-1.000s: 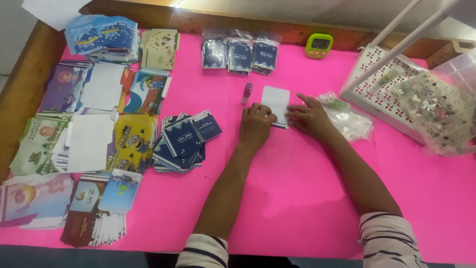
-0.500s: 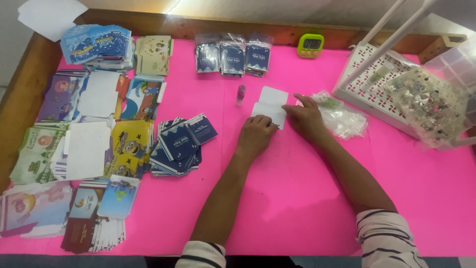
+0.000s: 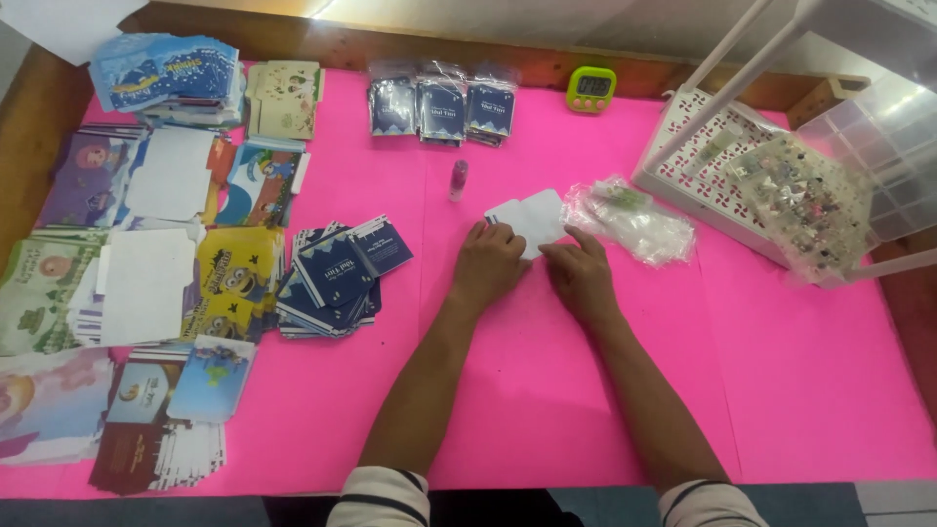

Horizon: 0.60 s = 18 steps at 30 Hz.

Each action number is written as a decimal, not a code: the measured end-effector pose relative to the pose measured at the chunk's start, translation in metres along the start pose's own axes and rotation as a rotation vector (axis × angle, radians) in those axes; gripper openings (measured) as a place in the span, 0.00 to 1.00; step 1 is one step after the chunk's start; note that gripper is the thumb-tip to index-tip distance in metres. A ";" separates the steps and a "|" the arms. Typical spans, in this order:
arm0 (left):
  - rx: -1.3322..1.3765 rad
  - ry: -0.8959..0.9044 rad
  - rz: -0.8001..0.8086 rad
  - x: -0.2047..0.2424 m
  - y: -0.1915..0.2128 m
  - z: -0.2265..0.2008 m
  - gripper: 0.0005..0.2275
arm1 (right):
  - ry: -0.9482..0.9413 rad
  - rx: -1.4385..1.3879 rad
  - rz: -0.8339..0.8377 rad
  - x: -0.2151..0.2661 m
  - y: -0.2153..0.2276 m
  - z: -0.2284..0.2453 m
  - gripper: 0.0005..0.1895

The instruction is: Folding white cards, inserting blue cards into them, and then placing the assembly into small plastic bags.

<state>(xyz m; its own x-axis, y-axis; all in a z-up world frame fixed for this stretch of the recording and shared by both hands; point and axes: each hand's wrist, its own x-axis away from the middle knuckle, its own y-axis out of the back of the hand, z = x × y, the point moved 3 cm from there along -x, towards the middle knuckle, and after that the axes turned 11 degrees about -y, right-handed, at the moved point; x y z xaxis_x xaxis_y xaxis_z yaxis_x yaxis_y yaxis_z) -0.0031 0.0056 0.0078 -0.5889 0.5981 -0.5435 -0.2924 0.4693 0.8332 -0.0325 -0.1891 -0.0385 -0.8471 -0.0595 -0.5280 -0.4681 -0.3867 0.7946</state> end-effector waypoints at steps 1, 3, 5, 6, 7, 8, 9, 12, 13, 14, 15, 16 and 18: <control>0.002 0.002 -0.002 0.003 -0.007 0.004 0.08 | 0.001 0.002 0.002 0.000 0.002 0.002 0.14; 0.001 0.002 0.015 0.007 -0.022 0.011 0.07 | -0.050 -0.004 -0.006 -0.001 0.008 0.003 0.13; 0.034 0.004 0.017 0.006 -0.015 0.008 0.08 | -0.088 -0.015 -0.002 0.007 0.011 0.008 0.12; 0.066 0.009 0.019 0.006 -0.012 0.008 0.10 | -0.122 -0.029 0.003 0.010 0.011 0.010 0.10; 0.069 0.009 0.022 0.005 -0.011 0.007 0.10 | -0.125 -0.028 0.007 0.009 0.015 0.014 0.10; 0.051 -0.007 0.027 0.004 -0.010 0.007 0.11 | -0.116 -0.010 -0.009 0.008 0.018 0.018 0.11; 0.030 -0.024 0.031 0.003 -0.009 0.008 0.12 | -0.104 0.008 -0.027 0.005 0.021 0.023 0.11; 0.024 -0.015 0.059 0.002 -0.008 0.005 0.11 | -0.079 0.024 -0.037 0.001 0.015 0.022 0.10; 0.023 -0.011 0.065 0.003 -0.010 0.006 0.11 | -0.081 0.019 -0.033 -0.001 0.011 0.018 0.10; 0.017 -0.015 0.071 0.003 -0.013 0.007 0.10 | -0.069 0.018 -0.028 -0.003 0.006 0.015 0.10; 0.012 -0.019 0.074 0.003 -0.016 0.007 0.09 | -0.056 0.020 -0.025 -0.006 0.002 0.011 0.10; 0.011 -0.017 0.078 0.004 -0.017 0.007 0.09 | -0.057 0.017 -0.022 -0.007 -0.002 0.008 0.10; -0.015 -0.031 0.043 0.003 -0.019 0.007 0.09 | -0.049 -0.017 -0.031 -0.012 -0.008 0.001 0.08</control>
<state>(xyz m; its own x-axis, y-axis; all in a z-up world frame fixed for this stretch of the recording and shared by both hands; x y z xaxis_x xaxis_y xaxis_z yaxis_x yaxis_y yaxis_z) 0.0060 0.0027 -0.0106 -0.5778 0.6376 -0.5095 -0.2787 0.4326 0.8574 -0.0184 -0.1845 -0.0385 -0.8436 -0.0025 -0.5370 -0.4907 -0.4029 0.7726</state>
